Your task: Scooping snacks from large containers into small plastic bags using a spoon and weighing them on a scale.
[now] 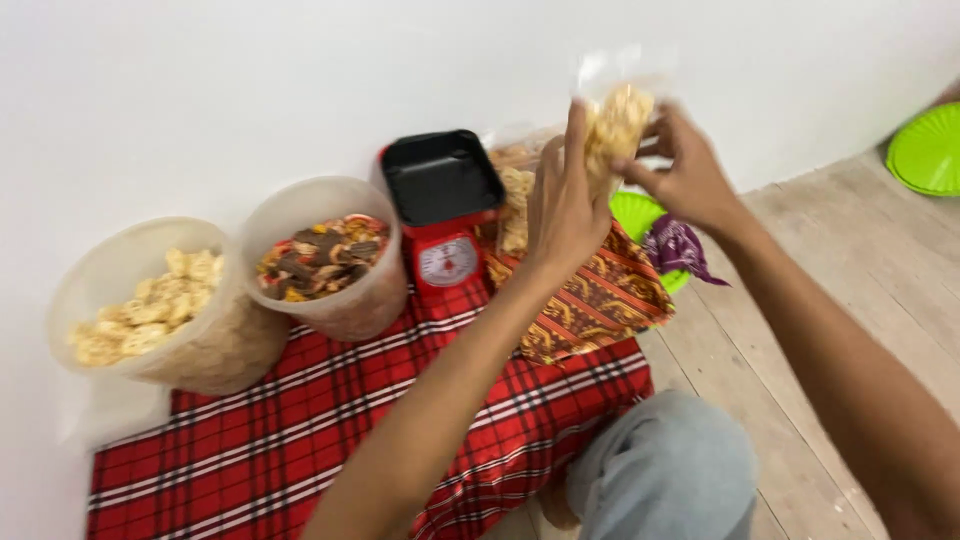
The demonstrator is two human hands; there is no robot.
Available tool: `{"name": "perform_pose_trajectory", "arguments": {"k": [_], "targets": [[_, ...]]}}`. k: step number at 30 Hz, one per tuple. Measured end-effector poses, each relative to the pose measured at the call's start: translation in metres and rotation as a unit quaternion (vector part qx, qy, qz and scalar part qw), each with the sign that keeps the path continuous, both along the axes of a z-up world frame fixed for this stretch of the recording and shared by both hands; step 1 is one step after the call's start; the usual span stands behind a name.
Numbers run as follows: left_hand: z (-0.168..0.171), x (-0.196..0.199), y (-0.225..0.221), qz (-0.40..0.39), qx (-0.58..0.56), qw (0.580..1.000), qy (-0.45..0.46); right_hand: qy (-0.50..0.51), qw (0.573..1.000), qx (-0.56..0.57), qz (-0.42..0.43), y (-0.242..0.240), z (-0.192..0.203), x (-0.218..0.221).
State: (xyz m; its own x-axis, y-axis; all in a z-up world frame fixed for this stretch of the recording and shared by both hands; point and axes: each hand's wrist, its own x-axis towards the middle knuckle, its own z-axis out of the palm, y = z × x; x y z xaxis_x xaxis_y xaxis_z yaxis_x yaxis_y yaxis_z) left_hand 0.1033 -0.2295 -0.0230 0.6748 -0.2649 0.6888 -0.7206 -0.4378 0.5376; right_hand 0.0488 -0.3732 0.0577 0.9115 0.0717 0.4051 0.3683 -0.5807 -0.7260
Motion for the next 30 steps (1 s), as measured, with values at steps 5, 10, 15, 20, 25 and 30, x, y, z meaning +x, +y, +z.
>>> {"name": "perform_pose_trajectory", "arguments": {"k": [5,10,15,20,25,30], "targets": [[-0.012,-0.049,-0.006,-0.063,-0.062,0.970,0.228,0.103,0.988,0.112,-0.029,-0.040,-0.100,0.007],[-0.058,-0.027,-0.024,-0.091,-0.118,0.933,0.328,0.151,0.981,0.109,-0.046,-0.044,-0.143,0.024],[-0.111,-0.007,-0.026,-0.044,-0.045,0.906,0.418,0.161,0.978,0.119,-0.058,-0.045,-0.170,0.046],[-0.101,-0.007,-0.016,-0.035,-0.049,0.905,0.422,0.157,0.979,0.113,-0.057,-0.037,-0.166,0.058],[-0.096,-0.006,-0.020,-0.029,-0.069,0.905,0.419,0.149,0.981,0.115,-0.050,-0.042,-0.176,0.072],[-0.079,-0.021,-0.017,-0.048,-0.068,0.892,0.444,0.112,0.986,0.106,-0.068,-0.041,-0.194,0.076]]}}
